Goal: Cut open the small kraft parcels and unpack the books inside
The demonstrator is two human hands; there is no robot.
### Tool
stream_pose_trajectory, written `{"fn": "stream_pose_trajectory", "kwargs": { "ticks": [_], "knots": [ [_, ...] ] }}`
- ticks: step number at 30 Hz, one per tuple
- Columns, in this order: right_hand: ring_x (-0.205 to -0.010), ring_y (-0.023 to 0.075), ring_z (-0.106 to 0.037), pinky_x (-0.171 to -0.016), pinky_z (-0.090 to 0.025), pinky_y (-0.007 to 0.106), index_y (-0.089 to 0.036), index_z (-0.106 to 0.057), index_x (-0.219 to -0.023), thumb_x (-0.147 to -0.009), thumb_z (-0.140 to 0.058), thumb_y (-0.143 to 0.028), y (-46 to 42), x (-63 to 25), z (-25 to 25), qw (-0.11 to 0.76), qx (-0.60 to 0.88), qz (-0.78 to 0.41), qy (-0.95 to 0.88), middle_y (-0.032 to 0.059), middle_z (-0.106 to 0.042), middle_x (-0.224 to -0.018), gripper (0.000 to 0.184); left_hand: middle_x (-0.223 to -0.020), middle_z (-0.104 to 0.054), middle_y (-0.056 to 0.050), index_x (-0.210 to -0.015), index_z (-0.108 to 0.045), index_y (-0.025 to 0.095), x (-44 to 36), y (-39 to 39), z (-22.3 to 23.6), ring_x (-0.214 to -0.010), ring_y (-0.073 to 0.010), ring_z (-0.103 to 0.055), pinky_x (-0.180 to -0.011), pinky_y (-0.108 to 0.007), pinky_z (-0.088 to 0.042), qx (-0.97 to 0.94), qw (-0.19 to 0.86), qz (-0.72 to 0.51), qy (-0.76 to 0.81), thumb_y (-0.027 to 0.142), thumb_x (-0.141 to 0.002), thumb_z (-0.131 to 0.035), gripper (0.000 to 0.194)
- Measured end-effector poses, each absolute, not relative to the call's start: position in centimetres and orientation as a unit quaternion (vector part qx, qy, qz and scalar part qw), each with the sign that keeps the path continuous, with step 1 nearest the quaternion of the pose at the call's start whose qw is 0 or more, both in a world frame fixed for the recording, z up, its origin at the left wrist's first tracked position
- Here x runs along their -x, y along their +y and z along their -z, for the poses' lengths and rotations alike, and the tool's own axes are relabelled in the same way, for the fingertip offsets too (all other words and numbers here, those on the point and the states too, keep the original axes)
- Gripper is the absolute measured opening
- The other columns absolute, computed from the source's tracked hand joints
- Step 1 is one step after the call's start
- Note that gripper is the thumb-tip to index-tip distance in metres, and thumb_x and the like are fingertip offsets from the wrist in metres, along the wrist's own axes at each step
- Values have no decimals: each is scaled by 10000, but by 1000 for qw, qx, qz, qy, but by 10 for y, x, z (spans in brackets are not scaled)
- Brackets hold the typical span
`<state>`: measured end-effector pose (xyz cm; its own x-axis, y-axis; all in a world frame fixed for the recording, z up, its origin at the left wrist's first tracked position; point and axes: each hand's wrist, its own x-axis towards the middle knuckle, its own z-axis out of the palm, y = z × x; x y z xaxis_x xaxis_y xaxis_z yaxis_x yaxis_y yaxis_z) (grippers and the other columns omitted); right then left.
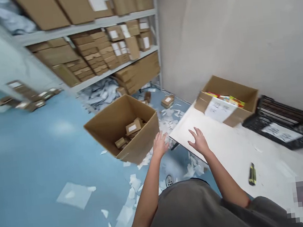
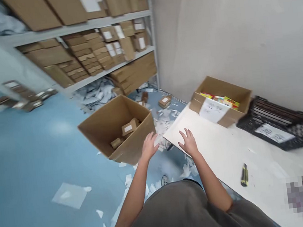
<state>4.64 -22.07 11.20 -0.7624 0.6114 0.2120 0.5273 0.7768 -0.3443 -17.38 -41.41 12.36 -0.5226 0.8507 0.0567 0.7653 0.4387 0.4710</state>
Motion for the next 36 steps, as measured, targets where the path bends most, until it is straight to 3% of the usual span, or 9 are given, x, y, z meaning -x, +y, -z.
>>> {"fn": "stream_pose_trajectory", "kwargs": {
  "ticks": [7,13,26,31,36],
  "knots": [
    [-1492,408,-312,-1136,-396,600,-244,-536,-1481,-850,-686,-328,-252,144,-124,126,102,-134,-978,143,-360,-1626,654,-1607,-423,-109,-1474,-516,261,282,-537,-110,-1480,-333,-377,-1194,-501,-388,-245,25,-272,930,296,-892,-651,599],
    [-1517,403,-258,-1172,-356,611,-257,-474,-1528,-849,-674,-312,-262,273,-108,97,9,-149,-984,123,-308,-1652,709,-1624,-397,-108,-1483,-500,276,331,-590,-78,-1495,-338,-363,-1206,-507,-377,-126,19,-274,953,296,-869,-680,640],
    [-1535,405,-218,-1173,-371,615,-270,-424,-1551,-828,-707,-277,-233,535,-12,-16,-76,-227,-971,118,-201,-1692,776,-1614,-404,-132,-1478,-504,255,498,-570,-21,-1483,-346,-386,-1200,-499,-392,-23,94,-195,976,245,-852,-689,652],
    [-1532,408,-223,-1187,-359,607,-261,-437,-1547,-810,-735,-286,-223,599,20,-55,-84,-231,-968,114,-192,-1696,796,-1628,-391,-110,-1495,-480,276,552,-553,1,-1487,-346,-377,-1186,-503,-413,-23,129,-176,976,258,-855,-686,672],
    [-1522,421,-233,-1169,-385,603,-258,-428,-1557,-798,-733,-255,-236,634,61,-90,-73,-233,-966,118,-210,-1683,818,-1646,-360,-131,-1527,-429,280,587,-547,58,-1499,-382,-346,-1137,-530,-452,-24,193,-173,965,262,-827,-720,759]
  ]
}}
